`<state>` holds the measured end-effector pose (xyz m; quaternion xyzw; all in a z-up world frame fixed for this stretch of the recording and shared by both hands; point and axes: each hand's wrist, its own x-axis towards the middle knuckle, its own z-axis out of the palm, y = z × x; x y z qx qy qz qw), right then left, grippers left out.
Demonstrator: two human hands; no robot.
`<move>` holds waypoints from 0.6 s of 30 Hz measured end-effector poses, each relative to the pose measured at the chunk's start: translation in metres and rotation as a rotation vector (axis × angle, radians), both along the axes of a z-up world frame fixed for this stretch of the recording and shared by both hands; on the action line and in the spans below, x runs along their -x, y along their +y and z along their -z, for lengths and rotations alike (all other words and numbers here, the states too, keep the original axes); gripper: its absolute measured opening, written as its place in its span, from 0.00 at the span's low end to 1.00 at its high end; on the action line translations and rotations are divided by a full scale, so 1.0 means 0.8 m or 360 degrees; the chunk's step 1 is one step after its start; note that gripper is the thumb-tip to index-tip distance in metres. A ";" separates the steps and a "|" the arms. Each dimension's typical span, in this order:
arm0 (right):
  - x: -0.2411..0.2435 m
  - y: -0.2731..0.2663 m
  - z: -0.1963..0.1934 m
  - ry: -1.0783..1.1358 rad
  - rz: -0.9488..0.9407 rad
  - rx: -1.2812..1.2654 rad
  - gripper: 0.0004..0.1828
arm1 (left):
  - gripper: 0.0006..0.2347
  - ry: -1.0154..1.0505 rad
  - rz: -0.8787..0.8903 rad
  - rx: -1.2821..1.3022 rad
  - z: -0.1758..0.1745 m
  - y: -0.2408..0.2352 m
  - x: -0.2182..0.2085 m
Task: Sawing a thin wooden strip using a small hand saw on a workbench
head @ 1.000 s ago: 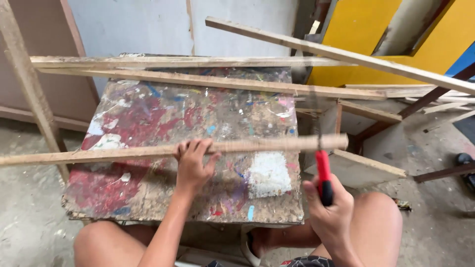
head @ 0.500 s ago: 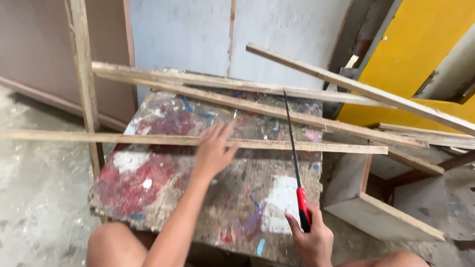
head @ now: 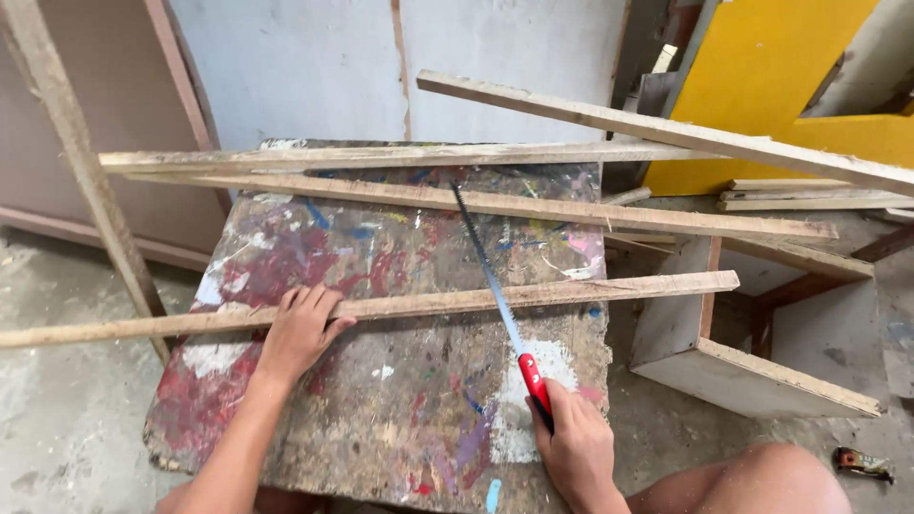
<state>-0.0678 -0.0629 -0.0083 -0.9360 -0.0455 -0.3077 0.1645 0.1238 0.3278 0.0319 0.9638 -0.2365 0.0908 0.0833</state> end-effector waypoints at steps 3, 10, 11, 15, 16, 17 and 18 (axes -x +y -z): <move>-0.002 0.002 -0.004 -0.0011 -0.0034 -0.0016 0.21 | 0.26 -0.0095 -0.0009 -0.0171 0.013 -0.002 -0.016; 0.010 0.000 -0.012 -0.0268 -0.0137 -0.0081 0.22 | 0.21 -0.0494 0.0330 0.0087 -0.048 -0.090 -0.107; 0.008 0.000 -0.012 -0.0267 -0.0134 -0.0073 0.23 | 0.21 -0.0678 0.0442 0.0181 -0.068 -0.107 -0.132; 0.003 0.005 -0.018 -0.0278 -0.0098 -0.0036 0.22 | 0.25 -0.0856 0.0510 0.0245 -0.125 -0.149 -0.205; 0.005 0.007 -0.019 -0.0297 -0.0061 -0.0098 0.22 | 0.25 -0.0881 0.0493 0.0237 -0.128 -0.151 -0.220; 0.007 0.008 -0.020 -0.0315 -0.0022 -0.0161 0.21 | 0.25 -0.0906 0.0475 0.0228 -0.130 -0.153 -0.235; 0.003 0.008 -0.018 -0.0309 -0.0021 -0.0161 0.21 | 0.25 -0.0899 0.0476 0.0230 -0.144 -0.161 -0.239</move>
